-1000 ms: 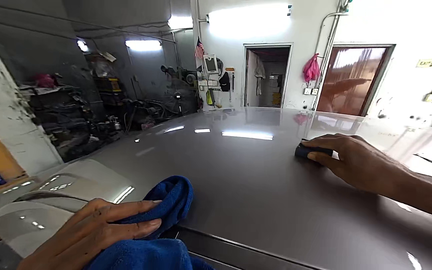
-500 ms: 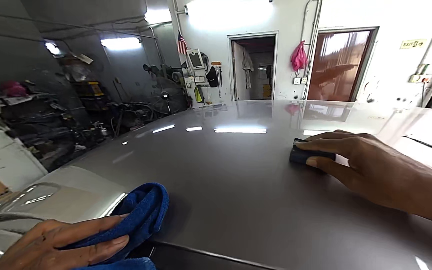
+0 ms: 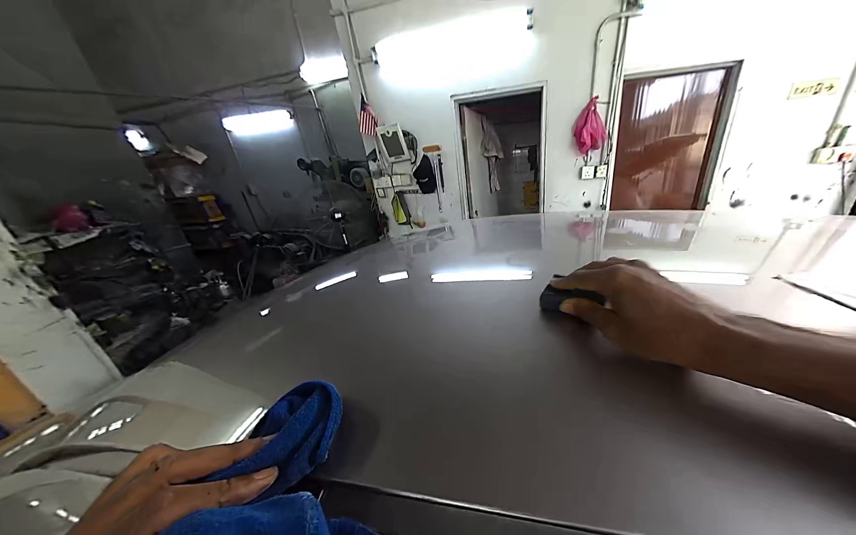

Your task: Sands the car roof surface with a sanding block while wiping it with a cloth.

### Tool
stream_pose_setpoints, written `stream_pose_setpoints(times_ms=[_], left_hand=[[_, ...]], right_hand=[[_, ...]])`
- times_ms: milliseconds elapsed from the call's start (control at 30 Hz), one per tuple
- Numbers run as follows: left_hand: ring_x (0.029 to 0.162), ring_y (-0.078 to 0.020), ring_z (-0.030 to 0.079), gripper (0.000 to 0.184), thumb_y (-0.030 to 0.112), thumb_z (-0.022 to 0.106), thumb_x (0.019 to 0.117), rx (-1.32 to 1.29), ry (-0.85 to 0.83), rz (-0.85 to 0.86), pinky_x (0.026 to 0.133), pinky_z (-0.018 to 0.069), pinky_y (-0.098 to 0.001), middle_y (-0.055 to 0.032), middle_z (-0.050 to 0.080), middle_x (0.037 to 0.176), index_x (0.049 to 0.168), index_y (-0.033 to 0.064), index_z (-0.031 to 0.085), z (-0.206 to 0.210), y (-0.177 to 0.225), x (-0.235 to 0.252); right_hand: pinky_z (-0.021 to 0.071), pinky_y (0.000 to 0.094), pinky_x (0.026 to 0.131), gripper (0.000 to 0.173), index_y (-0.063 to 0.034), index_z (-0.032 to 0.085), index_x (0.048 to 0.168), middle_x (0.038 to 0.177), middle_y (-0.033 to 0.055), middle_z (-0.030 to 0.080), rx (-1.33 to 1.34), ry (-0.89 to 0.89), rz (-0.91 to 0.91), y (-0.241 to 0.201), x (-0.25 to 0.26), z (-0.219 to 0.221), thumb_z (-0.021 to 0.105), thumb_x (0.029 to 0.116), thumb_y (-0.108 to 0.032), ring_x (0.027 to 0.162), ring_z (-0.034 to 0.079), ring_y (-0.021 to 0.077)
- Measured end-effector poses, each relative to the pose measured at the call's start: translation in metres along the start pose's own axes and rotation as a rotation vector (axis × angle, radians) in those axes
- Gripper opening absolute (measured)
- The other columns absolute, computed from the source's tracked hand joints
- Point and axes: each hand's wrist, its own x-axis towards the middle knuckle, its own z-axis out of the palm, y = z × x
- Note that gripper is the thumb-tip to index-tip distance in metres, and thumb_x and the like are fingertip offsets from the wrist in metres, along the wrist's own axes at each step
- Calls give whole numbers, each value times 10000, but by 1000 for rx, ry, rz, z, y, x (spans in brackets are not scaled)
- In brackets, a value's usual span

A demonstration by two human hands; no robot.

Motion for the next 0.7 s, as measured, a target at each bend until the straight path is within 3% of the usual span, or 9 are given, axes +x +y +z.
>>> stream_pose_setpoints(times_ms=[100,200,267,333,400,433,500,600,700], left_hand=[[1094,-361,619,510,449,481,1019,55,64,-37,984,432,-508,-267,675,1207,1203,19,684,-2,-6,-7],[1324,-382,527,435,288,427,1071,134,68,-284,1161,340,-542,-270,592,1374,1333,-10,606,-14,-11,-19],[1412,-337,477,451,289,401,1089,225,-27,-514,1209,315,-514,-228,563,1449,1405,20,577,-27,-15,-10],[1450,-382,433,539,394,363,1070,376,-195,-669,1204,261,-618,-215,523,1505,1432,50,565,-31,-23,20],[1462,-413,415,595,431,321,1047,482,-299,-705,1170,188,-724,-205,511,1526,1446,65,566,-16,-28,57],[1468,-410,407,581,417,322,1057,486,-328,-707,1176,183,-720,-198,506,1532,1453,67,562,-4,-32,75],[1483,-405,386,521,341,351,1094,429,-401,-689,1201,265,-633,-218,460,1562,1485,41,519,22,-37,115],[1522,-361,329,511,330,375,1105,319,-476,-663,1234,271,-546,-200,403,1606,1520,50,474,68,-32,168],[1533,-336,312,533,363,387,1097,245,-507,-584,1238,273,-532,-177,359,1637,1545,81,450,118,-7,214]], right_hand=[[536,493,944,298,-193,718,1281,1177,17,723,57,15,68,-6,-3,-11,565,1049,-301,1110,667,208],[556,421,943,318,-183,695,1315,1218,-5,704,62,205,15,-12,-39,-43,549,1053,-290,1102,660,171],[563,365,942,356,-188,678,1340,1239,-24,693,7,317,-35,-14,-72,-67,524,1048,-321,1111,657,131],[556,339,960,409,-215,663,1365,1281,-56,677,-69,417,-53,-12,-103,-87,486,1039,-387,1144,641,103],[552,377,956,443,-192,650,1395,1340,-12,661,-108,486,-58,-5,-132,-102,475,1039,-389,1158,640,150],[546,404,968,450,-166,637,1411,1369,25,645,-105,500,-51,-1,-145,-107,480,1044,-374,1175,637,183],[540,435,962,454,-118,632,1409,1397,82,628,-98,539,-4,8,-168,-111,493,1038,-340,1175,638,230],[519,437,969,460,-60,627,1401,1400,139,621,-72,607,64,24,-190,-106,517,1036,-319,1168,632,267],[524,444,987,478,-87,622,1408,1381,120,628,-53,655,107,30,-195,-107,492,1037,-359,1193,631,251]])
